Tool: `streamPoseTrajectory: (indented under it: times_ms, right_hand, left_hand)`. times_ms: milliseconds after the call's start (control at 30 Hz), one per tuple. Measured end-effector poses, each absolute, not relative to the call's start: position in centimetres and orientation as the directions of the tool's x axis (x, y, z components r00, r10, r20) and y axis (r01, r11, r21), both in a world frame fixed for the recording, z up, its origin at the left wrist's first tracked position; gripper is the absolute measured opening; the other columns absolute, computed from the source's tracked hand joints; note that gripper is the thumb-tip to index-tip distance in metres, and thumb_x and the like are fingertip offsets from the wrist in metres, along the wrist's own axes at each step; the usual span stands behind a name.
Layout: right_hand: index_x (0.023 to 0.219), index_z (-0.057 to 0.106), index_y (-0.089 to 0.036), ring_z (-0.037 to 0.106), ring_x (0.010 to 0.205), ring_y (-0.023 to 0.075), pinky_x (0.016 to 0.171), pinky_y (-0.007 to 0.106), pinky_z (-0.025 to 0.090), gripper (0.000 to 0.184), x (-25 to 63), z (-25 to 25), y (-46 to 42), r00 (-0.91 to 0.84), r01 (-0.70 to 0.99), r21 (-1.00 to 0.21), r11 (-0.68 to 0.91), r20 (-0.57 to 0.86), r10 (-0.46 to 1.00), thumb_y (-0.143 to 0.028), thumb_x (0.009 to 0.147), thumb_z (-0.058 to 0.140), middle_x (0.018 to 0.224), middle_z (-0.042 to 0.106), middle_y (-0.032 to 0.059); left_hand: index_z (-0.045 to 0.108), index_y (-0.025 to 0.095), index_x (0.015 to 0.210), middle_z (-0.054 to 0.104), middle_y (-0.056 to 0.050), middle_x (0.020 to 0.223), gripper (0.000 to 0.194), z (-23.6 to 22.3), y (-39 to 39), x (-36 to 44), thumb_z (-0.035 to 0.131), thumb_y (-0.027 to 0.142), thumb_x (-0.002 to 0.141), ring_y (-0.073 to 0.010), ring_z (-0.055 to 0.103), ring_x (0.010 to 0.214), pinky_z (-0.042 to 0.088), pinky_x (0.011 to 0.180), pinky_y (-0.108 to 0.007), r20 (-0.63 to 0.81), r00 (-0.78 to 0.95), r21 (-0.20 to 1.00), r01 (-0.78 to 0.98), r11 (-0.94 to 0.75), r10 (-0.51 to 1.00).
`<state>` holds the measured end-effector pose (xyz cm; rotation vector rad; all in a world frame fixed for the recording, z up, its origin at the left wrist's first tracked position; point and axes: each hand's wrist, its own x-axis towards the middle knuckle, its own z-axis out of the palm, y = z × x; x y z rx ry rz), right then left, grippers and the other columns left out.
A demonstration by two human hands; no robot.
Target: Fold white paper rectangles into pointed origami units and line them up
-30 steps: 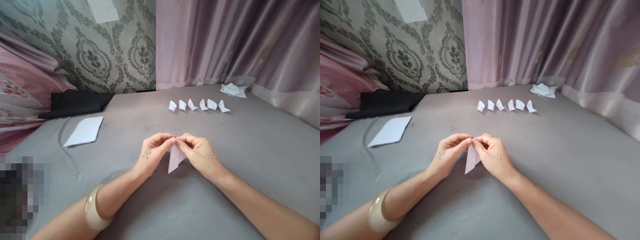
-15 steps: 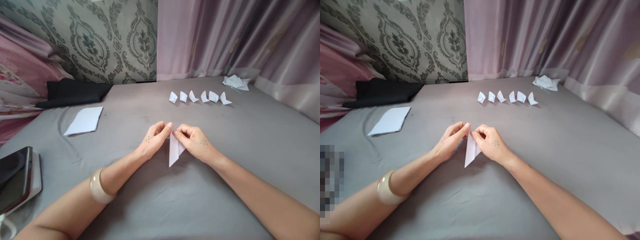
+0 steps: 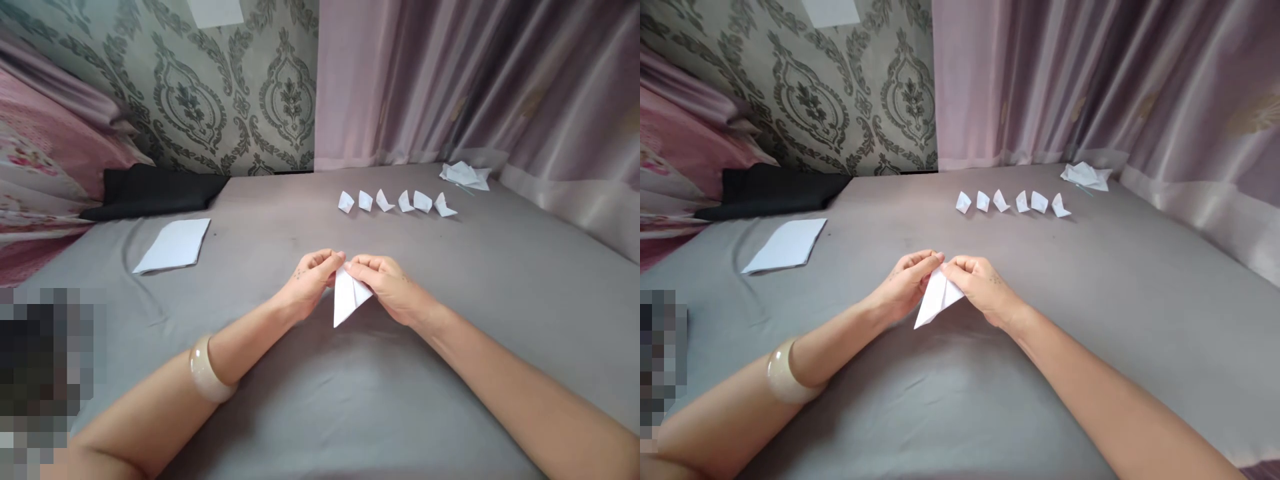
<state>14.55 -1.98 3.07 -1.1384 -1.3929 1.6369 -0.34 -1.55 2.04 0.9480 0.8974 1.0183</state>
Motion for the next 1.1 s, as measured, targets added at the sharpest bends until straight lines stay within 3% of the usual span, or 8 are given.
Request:
streamPoseTrajectory:
  times_ms: [167,267,433,500,767,933,1033,1100]
  right_hand:
    - [0.062,0.051,-0.018,0.040,0.057,0.0099,0.056,0.026,0.029,0.025,14.3,3.1,-2.0,-0.420,-0.061,-0.960,-0.274,-0.225,0.879,-0.036,0.077,0.060,0.059,0.045,-0.0046]
    - [0.061,0.054,-0.018,0.042,0.059,0.0103,0.056,0.026,0.032,0.021,14.4,3.3,-1.9,-0.428,-0.115,-0.929,-0.352,-0.274,0.861,-0.032,0.075,0.061,0.061,0.047,-0.0031]
    - [0.061,0.053,-0.017,0.039,0.054,0.0070,0.051,0.021,0.030,0.014,14.9,3.3,-1.6,-0.398,-0.297,-0.786,-0.542,-0.414,0.819,-0.021,0.068,0.064,0.060,0.049,-0.0041]
    - [0.061,0.052,-0.016,0.036,0.050,0.0057,0.048,0.020,0.028,0.013,15.1,3.2,-1.4,-0.436,-0.330,-0.705,-0.628,-0.476,0.764,-0.019,0.069,0.063,0.057,0.048,-0.0045]
    - [0.065,0.052,-0.015,0.033,0.047,0.0036,0.043,0.015,0.024,0.014,15.6,2.6,-1.1,-0.635,-0.339,-0.491,-0.802,-0.510,0.580,-0.020,0.073,0.063,0.057,0.046,-0.0041]
    - [0.063,0.055,-0.016,0.030,0.046,0.0056,0.042,0.019,0.018,0.019,16.5,2.3,-0.3,-0.460,-0.179,-0.732,-0.658,-0.528,0.713,-0.030,0.075,0.058,0.056,0.048,-0.0028]
    - [0.068,0.064,-0.017,0.042,0.054,0.0087,0.048,0.023,0.027,0.028,17.0,2.7,0.0,-0.184,-0.120,-0.928,-0.352,-0.327,0.927,-0.043,0.077,0.060,0.066,0.060,0.0010]
    - [0.071,0.067,-0.017,0.048,0.063,0.0109,0.056,0.025,0.031,0.033,17.2,3.1,0.0,-0.186,-0.098,-0.971,-0.220,-0.199,0.962,-0.049,0.077,0.062,0.074,0.064,0.0023]
  left_hand:
    - [0.037,0.019,0.054,0.033,0.007,0.051,0.040,2.2,-1.9,-0.1,0.069,0.035,0.071,-0.0052,0.032,0.045,0.027,0.047,-0.022,-0.206,0.283,0.901,-0.318,0.294,0.937]
    - [0.040,0.018,0.054,0.032,0.007,0.050,0.040,1.8,-1.8,-0.6,0.063,0.041,0.078,-0.0066,0.033,0.045,0.028,0.048,-0.022,-0.171,0.265,0.959,-0.178,0.222,0.949]
    - [0.064,0.019,0.086,0.063,-0.002,0.087,0.009,2.0,-2.0,-1.7,0.058,0.026,0.083,-0.0146,0.057,0.085,0.043,0.078,-0.025,0.271,0.095,0.954,0.103,-0.280,0.958]
    - [0.066,0.020,0.101,0.065,-0.006,0.110,0.024,2.2,-2.4,-1.7,0.061,0.015,0.078,-0.0195,0.056,0.107,0.041,0.094,-0.029,0.396,0.166,0.899,0.130,-0.418,0.903]
    - [0.076,0.024,0.092,0.075,-0.003,0.093,0.015,0.9,-2.4,-1.0,0.070,0.025,0.078,-0.0214,0.068,0.090,0.052,0.086,-0.033,0.259,0.217,0.958,0.066,-0.279,0.941]
    - [0.077,0.019,0.083,0.075,-0.005,0.083,0.016,1.0,-1.9,-1.0,0.077,0.029,0.071,-0.0195,0.068,0.078,0.055,0.076,-0.032,0.041,0.137,0.997,-0.066,-0.032,0.990]
    - [0.076,0.017,0.088,0.075,-0.008,0.086,0.023,1.3,-1.7,-1.2,0.078,0.030,0.069,-0.0181,0.068,0.076,0.056,0.070,-0.029,-0.108,0.241,0.977,-0.154,0.148,0.964]
    - [0.075,0.017,0.091,0.074,-0.009,0.091,0.025,1.3,-1.7,-1.2,0.077,0.031,0.070,-0.0170,0.068,0.077,0.055,0.065,-0.026,-0.154,0.303,0.964,-0.162,0.210,0.940]
